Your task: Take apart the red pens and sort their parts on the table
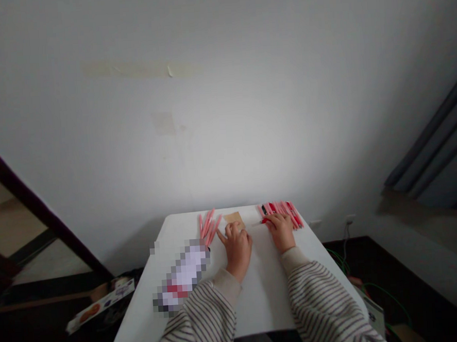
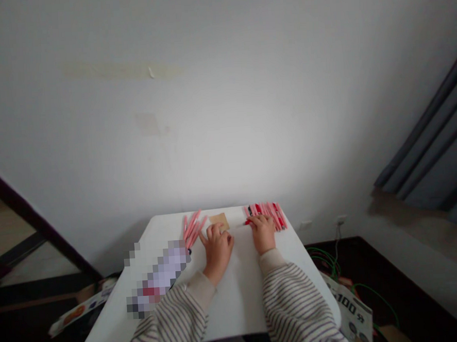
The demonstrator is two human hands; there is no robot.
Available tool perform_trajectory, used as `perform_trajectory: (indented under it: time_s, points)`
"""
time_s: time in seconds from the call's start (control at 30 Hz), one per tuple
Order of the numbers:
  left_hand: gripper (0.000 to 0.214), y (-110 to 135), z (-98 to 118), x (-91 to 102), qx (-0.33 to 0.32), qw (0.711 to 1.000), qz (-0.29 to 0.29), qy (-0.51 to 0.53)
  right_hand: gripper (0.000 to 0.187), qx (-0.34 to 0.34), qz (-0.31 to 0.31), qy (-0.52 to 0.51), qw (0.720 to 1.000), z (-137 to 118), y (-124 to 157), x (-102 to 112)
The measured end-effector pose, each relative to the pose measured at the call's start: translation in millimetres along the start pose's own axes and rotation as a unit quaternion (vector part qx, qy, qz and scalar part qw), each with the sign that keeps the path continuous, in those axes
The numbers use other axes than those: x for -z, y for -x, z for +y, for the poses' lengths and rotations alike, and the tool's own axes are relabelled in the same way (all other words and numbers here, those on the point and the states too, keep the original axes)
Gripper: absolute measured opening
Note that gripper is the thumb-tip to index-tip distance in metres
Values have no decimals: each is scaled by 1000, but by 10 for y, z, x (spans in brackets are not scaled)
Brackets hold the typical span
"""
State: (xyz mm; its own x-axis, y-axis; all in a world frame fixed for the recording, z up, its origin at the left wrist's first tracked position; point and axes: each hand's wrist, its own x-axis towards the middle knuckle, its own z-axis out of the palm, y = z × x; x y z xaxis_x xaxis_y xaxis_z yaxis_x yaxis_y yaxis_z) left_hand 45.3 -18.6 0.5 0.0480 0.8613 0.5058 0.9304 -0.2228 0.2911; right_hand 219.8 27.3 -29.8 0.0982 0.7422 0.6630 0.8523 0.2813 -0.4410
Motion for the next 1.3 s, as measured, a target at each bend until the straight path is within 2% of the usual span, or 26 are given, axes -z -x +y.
perform_trajectory:
  time_s: [0.37,0.6,0.97,1.3]
  points:
    - [14,-4,-2,10,-10,1000,-12,-10,22,3,-8,-3,1000,1,0,1]
    - [15,-8,-7,19,-15,1000,8,-14,22,-8,9,-5,1000,-17,8,-6]
    - [14,0,-26,37,-11,1000,3,-13,21,-3,8,3,1000,-41,5,13]
    - [18,42,-139,201,-5,999,41,-21,22,0,-24,17,1000,-70,2,69]
